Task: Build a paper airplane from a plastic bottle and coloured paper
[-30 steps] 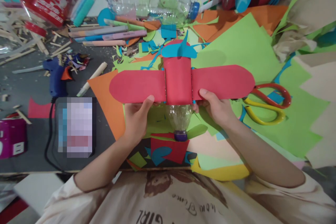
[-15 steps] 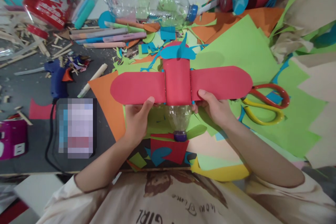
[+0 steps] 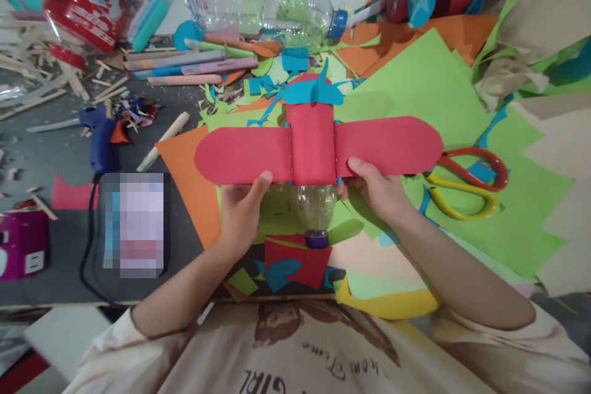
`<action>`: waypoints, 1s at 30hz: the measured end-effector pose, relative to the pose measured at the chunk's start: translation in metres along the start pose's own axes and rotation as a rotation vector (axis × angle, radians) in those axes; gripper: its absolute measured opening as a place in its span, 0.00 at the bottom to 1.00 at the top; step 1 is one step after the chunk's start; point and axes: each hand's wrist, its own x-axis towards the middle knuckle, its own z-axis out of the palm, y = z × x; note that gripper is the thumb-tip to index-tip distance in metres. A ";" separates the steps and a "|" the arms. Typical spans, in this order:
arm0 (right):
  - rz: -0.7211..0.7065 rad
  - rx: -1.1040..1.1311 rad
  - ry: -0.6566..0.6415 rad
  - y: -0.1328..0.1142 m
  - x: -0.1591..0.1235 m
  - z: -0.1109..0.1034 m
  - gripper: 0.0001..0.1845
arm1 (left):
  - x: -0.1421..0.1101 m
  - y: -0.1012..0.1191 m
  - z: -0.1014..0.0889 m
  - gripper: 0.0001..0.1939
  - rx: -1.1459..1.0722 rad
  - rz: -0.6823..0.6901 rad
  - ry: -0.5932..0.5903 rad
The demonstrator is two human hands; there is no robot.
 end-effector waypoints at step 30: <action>0.057 -0.260 -0.045 -0.015 -0.003 0.003 0.27 | 0.008 0.006 0.006 0.09 -0.027 -0.120 -0.102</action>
